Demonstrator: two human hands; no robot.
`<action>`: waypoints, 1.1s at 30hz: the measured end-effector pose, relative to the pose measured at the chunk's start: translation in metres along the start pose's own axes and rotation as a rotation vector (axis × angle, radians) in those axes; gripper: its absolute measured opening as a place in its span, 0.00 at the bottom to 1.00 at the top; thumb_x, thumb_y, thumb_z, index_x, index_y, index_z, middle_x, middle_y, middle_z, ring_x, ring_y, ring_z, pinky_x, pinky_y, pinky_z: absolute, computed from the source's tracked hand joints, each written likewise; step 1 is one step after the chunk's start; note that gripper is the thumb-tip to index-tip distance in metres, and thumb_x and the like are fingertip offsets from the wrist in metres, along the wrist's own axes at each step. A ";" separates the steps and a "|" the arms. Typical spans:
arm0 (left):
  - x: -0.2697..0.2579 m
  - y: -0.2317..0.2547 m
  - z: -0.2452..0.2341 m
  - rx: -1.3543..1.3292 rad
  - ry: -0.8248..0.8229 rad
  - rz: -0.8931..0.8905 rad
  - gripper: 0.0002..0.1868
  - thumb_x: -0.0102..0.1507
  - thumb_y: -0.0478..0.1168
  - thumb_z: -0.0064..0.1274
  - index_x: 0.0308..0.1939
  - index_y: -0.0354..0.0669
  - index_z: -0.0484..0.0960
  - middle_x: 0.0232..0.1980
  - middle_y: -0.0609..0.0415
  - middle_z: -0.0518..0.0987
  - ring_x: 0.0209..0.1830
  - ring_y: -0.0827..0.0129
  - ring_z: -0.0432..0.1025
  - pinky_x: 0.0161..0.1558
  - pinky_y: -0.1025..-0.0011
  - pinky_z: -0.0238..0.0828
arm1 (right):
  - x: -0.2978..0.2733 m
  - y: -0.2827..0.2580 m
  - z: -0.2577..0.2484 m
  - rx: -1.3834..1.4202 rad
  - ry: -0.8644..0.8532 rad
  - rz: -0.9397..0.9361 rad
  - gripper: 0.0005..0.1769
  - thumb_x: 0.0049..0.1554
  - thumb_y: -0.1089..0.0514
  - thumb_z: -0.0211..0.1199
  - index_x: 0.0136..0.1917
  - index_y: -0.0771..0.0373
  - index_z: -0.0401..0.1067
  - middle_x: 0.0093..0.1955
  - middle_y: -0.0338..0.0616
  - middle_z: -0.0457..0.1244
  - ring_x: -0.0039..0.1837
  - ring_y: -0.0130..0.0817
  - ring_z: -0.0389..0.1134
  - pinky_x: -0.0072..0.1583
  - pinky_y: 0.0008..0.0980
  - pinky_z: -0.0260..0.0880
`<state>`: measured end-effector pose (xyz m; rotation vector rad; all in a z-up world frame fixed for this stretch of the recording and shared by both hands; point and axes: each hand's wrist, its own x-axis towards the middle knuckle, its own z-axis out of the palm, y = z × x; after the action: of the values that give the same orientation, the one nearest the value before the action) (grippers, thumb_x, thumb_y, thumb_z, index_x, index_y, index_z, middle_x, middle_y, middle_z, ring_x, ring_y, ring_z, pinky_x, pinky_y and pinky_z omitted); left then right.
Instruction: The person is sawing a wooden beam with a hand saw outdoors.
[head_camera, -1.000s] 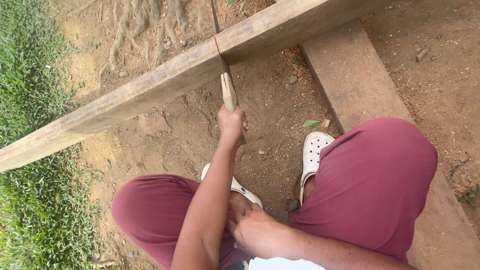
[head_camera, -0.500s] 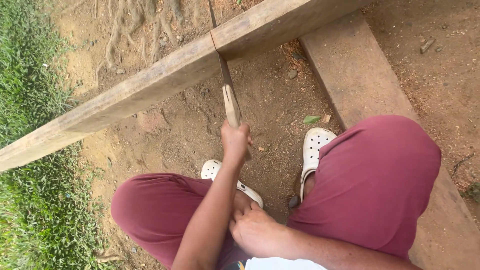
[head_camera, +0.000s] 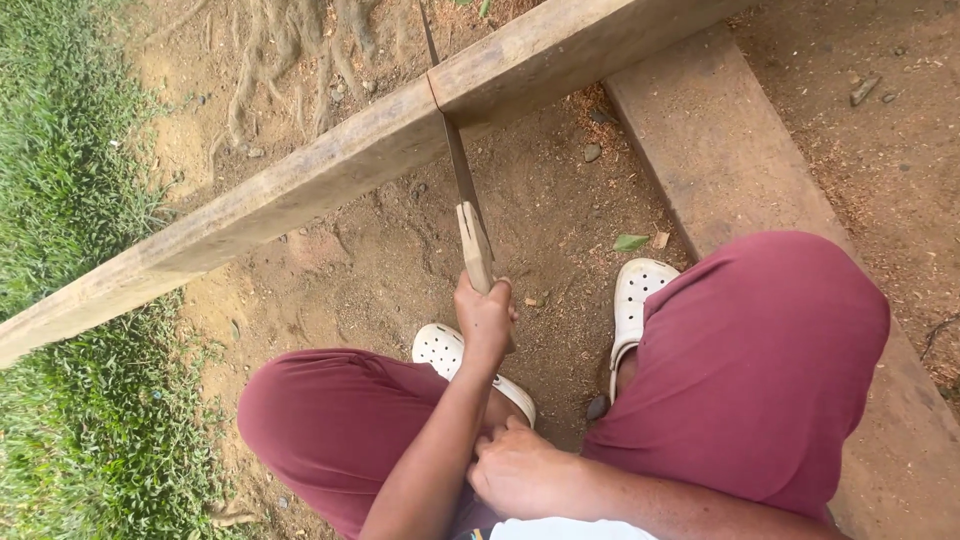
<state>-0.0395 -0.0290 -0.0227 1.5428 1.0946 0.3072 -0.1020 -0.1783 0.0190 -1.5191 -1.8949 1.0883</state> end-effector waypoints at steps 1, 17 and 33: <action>0.008 0.006 0.002 -0.001 0.003 -0.005 0.19 0.60 0.28 0.47 0.54 0.23 0.67 0.26 0.53 0.70 0.15 0.75 0.63 0.16 0.74 0.63 | 0.007 0.004 0.013 0.003 -0.005 -0.001 0.17 0.55 0.52 0.59 0.50 0.66 0.78 0.54 0.58 0.67 0.58 0.52 0.68 0.59 0.56 0.63; -0.009 0.005 -0.008 -0.015 -0.052 -0.059 0.21 0.59 0.27 0.46 0.56 0.26 0.67 0.26 0.55 0.71 0.16 0.75 0.63 0.17 0.75 0.64 | 0.004 0.005 0.016 0.020 0.064 -0.064 0.21 0.58 0.47 0.63 0.51 0.69 0.76 0.52 0.62 0.66 0.53 0.56 0.69 0.58 0.59 0.63; -0.003 0.008 -0.004 0.053 -0.023 -0.094 0.24 0.59 0.27 0.46 0.59 0.32 0.65 0.25 0.57 0.73 0.15 0.75 0.63 0.15 0.75 0.63 | -0.006 -0.001 0.000 -0.021 0.180 -0.037 0.18 0.50 0.53 0.63 0.47 0.70 0.77 0.51 0.63 0.66 0.55 0.57 0.67 0.55 0.59 0.62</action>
<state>-0.0400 -0.0283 -0.0139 1.5320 1.1615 0.1974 -0.1010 -0.1839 0.0200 -1.5325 -1.8095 0.8859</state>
